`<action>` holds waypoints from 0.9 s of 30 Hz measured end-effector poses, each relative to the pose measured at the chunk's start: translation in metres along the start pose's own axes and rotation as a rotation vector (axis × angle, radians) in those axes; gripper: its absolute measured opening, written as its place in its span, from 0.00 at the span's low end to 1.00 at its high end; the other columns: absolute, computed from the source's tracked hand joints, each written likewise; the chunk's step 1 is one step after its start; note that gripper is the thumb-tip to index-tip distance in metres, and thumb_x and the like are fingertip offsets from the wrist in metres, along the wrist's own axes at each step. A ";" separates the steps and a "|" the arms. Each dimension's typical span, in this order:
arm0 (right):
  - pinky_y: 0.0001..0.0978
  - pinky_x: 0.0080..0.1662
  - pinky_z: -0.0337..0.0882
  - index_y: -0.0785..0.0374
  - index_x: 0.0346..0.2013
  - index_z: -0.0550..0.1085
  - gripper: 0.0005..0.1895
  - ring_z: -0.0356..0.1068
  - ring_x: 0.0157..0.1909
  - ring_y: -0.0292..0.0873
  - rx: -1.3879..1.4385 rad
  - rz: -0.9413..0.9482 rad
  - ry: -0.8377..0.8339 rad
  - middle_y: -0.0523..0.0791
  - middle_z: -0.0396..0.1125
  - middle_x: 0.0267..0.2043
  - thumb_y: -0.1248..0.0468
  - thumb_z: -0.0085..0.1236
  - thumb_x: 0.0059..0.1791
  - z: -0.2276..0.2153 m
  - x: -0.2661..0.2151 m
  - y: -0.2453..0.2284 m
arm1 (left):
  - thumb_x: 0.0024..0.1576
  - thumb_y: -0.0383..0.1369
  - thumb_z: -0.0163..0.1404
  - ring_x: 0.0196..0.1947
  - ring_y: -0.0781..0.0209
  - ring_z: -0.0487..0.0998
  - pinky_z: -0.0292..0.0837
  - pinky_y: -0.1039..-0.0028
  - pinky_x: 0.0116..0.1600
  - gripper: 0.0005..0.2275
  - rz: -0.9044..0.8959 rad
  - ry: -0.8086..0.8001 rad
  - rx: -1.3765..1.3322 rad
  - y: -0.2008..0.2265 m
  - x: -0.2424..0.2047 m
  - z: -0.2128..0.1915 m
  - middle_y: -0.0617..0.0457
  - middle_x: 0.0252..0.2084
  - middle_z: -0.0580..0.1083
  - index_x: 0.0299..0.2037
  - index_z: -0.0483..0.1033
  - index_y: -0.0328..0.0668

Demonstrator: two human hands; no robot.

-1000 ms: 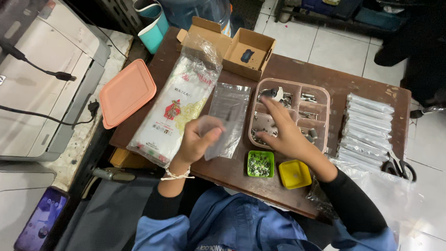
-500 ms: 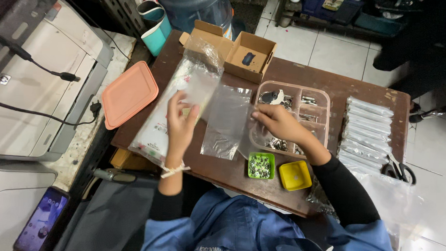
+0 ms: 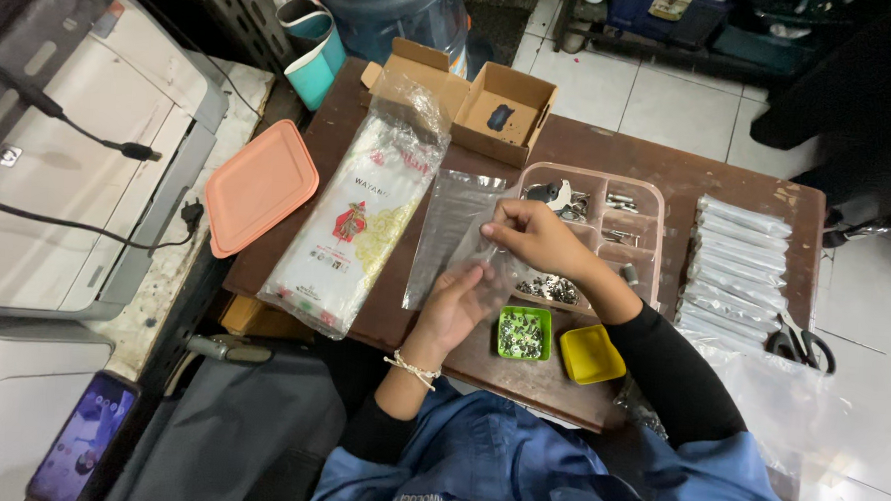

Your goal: The person sorts small metal hardware pieces from a compartmentalized tray into small plastic bags. They handle the items by hand, placing them into bags and arranging the filled bags on the table.

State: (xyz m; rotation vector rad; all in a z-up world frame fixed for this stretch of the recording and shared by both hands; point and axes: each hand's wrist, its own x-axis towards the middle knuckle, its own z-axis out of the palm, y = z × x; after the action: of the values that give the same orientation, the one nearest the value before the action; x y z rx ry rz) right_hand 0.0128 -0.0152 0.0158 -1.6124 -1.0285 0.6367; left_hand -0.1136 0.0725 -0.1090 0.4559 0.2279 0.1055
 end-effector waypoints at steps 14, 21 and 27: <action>0.36 0.38 0.66 0.60 0.23 0.67 0.03 0.63 0.40 0.49 -0.424 -0.411 0.291 0.50 0.61 0.42 0.67 0.52 0.39 -0.004 -0.053 -0.049 | 0.52 0.35 0.47 0.25 0.71 0.70 0.66 0.83 0.32 0.07 0.320 0.230 0.044 0.018 -0.001 0.055 0.60 0.21 0.69 0.23 0.67 0.47; 0.28 0.26 0.68 0.63 0.23 0.67 0.07 0.68 0.28 0.44 -0.242 -0.127 0.359 0.47 0.66 0.26 0.68 0.58 0.36 0.018 -0.051 -0.015 | 0.51 0.37 0.48 0.24 0.72 0.69 0.69 0.79 0.36 0.08 0.351 0.235 0.055 0.016 -0.002 0.066 0.61 0.21 0.68 0.23 0.67 0.48; 0.23 0.26 0.69 0.62 0.28 0.73 0.04 0.67 0.26 0.37 -0.046 0.048 0.360 0.47 0.68 0.25 0.70 0.52 0.40 0.010 -0.041 -0.029 | 0.53 0.40 0.46 0.25 0.70 0.70 0.69 0.81 0.31 0.07 0.289 0.223 0.199 0.006 0.007 0.032 0.58 0.23 0.69 0.27 0.67 0.49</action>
State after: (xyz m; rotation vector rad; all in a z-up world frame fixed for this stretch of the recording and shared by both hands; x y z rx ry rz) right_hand -0.0237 -0.0443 0.0368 -1.7187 -0.7449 0.3373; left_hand -0.0998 0.0649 -0.0796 0.6749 0.3932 0.4203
